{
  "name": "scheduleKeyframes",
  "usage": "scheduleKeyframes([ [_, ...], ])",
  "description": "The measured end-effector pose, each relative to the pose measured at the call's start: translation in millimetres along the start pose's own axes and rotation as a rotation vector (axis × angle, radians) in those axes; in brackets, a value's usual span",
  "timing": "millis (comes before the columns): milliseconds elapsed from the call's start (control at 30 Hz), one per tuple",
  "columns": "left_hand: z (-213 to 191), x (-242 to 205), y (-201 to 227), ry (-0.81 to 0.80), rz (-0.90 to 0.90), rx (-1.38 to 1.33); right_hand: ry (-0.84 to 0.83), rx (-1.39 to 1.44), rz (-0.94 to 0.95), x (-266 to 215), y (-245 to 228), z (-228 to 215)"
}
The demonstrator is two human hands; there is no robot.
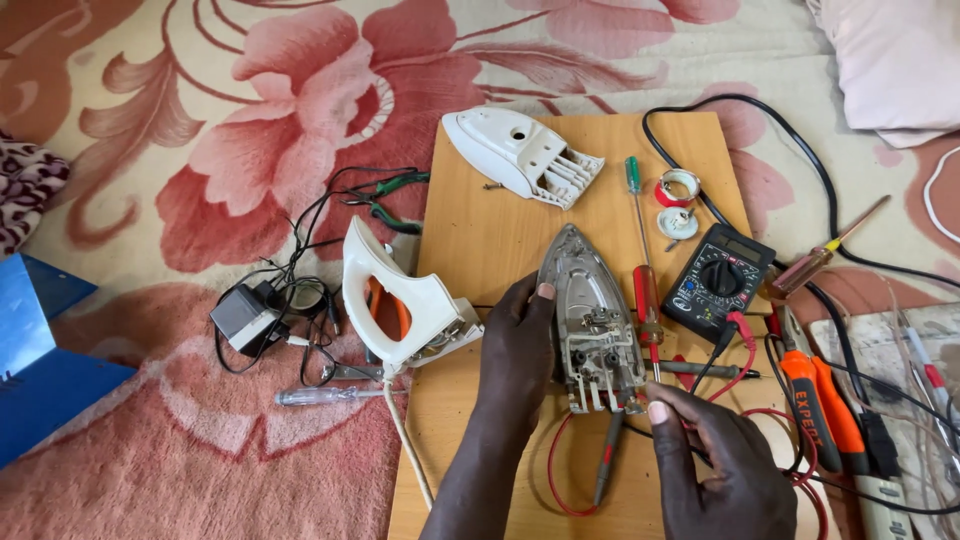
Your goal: Repairing an electric iron by disassembling the base and testing internal components with a multimeter.
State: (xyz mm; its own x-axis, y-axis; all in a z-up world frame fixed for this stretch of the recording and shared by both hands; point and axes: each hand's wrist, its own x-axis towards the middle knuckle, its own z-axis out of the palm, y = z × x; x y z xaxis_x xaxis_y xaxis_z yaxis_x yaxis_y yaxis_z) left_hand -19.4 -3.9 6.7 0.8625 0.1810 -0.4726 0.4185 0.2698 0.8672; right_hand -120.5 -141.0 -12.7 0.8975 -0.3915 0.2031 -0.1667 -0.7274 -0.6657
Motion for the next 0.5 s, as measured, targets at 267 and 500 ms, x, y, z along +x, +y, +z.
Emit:
scheduleKeyframes([
  [267,0.5,1.6,-1.2,0.021,0.027,0.048,-0.026,0.022,0.017,1.1,-1.6,-0.5],
  [500,0.6,6.7,-5.6,0.040,-0.001,0.044,-0.043,0.017,0.045,1.8,-1.7,-2.1],
])
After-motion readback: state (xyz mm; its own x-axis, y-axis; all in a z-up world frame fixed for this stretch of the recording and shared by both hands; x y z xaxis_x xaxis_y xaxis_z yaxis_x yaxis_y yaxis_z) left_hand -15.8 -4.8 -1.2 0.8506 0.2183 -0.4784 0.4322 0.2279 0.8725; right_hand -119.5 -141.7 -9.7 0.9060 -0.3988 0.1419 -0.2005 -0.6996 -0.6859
